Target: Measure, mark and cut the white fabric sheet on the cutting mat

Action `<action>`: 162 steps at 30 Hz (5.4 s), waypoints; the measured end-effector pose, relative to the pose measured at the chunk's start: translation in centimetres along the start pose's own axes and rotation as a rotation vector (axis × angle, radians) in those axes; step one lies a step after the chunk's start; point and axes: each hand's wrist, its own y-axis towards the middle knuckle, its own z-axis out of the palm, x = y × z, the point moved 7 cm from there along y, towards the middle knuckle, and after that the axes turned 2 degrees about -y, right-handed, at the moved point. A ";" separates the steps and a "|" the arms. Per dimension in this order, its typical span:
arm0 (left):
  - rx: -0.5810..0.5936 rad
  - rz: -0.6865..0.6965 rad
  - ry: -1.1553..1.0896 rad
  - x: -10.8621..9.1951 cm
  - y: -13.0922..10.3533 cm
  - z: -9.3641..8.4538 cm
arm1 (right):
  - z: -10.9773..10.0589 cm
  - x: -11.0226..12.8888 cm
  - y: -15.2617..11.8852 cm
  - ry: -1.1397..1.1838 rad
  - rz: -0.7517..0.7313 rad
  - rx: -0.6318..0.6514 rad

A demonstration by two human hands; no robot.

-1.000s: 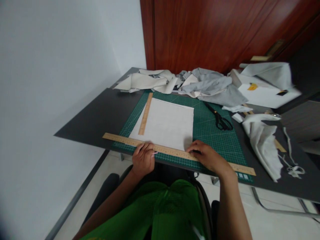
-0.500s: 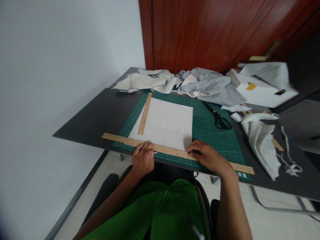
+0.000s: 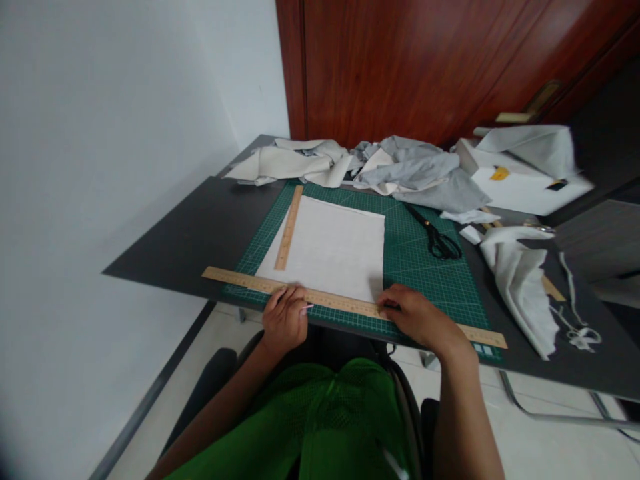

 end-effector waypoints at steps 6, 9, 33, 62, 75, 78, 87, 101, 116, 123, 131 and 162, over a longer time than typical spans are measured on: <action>-0.007 0.005 0.005 0.0 0.1 -0.1 | 0.2 0.0 0.2 0.000 0.019 -0.004; -0.001 0.005 0.006 0.0 0.1 -0.1 | 0.1 0.1 0.2 0.019 0.014 -0.013; -0.034 0.020 0.007 -0.1 0.1 -0.3 | 0.4 -0.4 0.5 0.057 0.065 -0.002; -0.019 0.021 0.016 -0.1 0.1 -0.1 | 0.5 -0.8 1.1 0.046 0.066 -0.006; -0.022 0.019 0.011 -0.1 0.0 -0.1 | 0.4 -0.6 1.0 0.044 0.049 -0.011; -0.014 0.016 0.011 0.0 0.0 -0.1 | 0.3 -0.2 0.7 0.045 0.032 -0.010; -0.018 0.018 0.015 -0.1 0.1 -0.1 | 0.2 0.5 -0.2 0.072 0.023 0.020; -0.020 0.022 0.010 -0.1 0.1 -0.1 | 0.2 -0.2 0.0 0.146 -0.017 0.045; -0.030 0.026 0.017 0.0 0.1 0.0 | -0.2 0.1 -0.1 0.153 -0.027 0.028; -0.030 0.024 0.009 -0.1 0.0 0.0 | 0.0 -0.4 -0.1 0.178 -0.024 0.044; -0.019 0.009 -0.004 -0.1 0.0 0.0 | -0.1 0.0 -0.3 0.133 -0.040 0.037; -0.004 -0.038 0.009 -0.6 -0.6 -0.1 | 8.3 8.6 1.5 -0.444 -0.326 -0.361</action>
